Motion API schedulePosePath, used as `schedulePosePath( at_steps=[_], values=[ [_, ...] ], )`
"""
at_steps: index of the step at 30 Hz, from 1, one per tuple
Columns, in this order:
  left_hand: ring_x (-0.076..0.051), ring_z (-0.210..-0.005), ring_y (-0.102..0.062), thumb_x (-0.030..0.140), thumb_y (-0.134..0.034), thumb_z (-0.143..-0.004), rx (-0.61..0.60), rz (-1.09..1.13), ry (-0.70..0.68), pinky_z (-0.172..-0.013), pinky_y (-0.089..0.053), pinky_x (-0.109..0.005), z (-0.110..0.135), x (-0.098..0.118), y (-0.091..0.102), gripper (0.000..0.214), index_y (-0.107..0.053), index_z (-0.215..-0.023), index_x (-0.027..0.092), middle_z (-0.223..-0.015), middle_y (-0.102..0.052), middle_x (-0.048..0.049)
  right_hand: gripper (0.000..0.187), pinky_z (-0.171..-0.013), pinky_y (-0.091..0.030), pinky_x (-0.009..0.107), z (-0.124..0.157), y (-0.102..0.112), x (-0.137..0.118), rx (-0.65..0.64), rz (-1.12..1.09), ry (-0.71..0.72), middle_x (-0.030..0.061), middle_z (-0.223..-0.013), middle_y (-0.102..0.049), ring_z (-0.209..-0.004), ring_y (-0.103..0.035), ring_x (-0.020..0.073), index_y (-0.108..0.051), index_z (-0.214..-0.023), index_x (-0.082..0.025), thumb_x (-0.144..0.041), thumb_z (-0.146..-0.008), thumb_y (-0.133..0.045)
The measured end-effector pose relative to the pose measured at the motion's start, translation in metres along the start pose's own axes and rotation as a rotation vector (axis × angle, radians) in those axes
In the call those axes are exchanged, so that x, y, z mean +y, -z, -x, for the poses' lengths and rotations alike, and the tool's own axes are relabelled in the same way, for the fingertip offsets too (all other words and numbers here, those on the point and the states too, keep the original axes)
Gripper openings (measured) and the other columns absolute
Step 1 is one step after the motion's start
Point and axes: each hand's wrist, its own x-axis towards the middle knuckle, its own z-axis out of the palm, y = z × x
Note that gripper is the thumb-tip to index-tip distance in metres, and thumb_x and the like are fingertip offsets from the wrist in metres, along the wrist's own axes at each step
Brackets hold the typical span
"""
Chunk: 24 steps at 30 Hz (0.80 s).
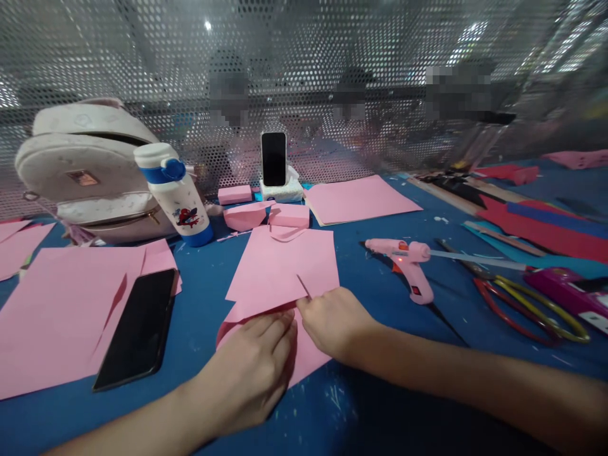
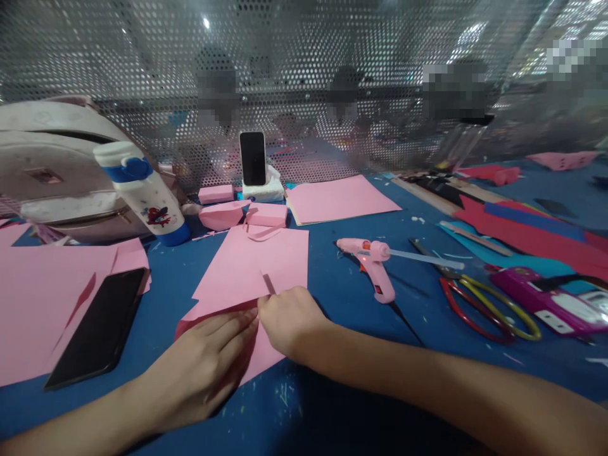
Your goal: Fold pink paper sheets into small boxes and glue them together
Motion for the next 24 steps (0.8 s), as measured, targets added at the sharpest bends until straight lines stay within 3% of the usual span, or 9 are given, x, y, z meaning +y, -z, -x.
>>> schedulePosePath(
  at_steps=[8,18,24],
  values=[
    [-0.036,-0.115,-0.063,0.018,-0.048,-0.088,-0.016,0.013,0.033,-0.098,-0.055,-0.045,0.006,0.002,0.001,0.049,-0.053,-0.132,-0.004,-0.128,-0.063,-0.0252,0.025,-0.061,-0.043,0.031,0.003,0.007,0.007,0.002,-0.006,0.010,0.0160,-0.085,-0.076,-0.081,-0.074,0.0294,-0.070,-0.097,-0.011,-0.012,-0.090,-0.046],
    [-0.039,-0.136,-0.048,0.015,-0.047,-0.086,-0.083,-0.096,0.033,-0.109,-0.046,-0.051,0.017,0.017,-0.002,0.063,-0.037,-0.145,-0.005,-0.147,-0.045,-0.0291,0.027,-0.052,-0.028,0.029,0.018,0.011,0.005,0.092,-0.018,0.117,0.0102,-0.081,-0.076,-0.071,-0.073,0.0254,-0.068,-0.105,-0.017,-0.017,-0.094,-0.044],
    [-0.042,-0.130,-0.053,0.012,-0.046,-0.084,-0.038,-0.162,-0.033,-0.104,-0.050,-0.050,0.023,0.023,-0.001,0.060,-0.042,-0.141,-0.008,-0.142,-0.050,-0.0303,0.038,-0.050,-0.020,0.028,0.023,0.011,0.008,0.106,-0.053,0.211,0.0071,-0.080,-0.076,-0.069,-0.071,0.0218,-0.062,-0.126,-0.022,-0.019,-0.091,-0.047]
  ],
)
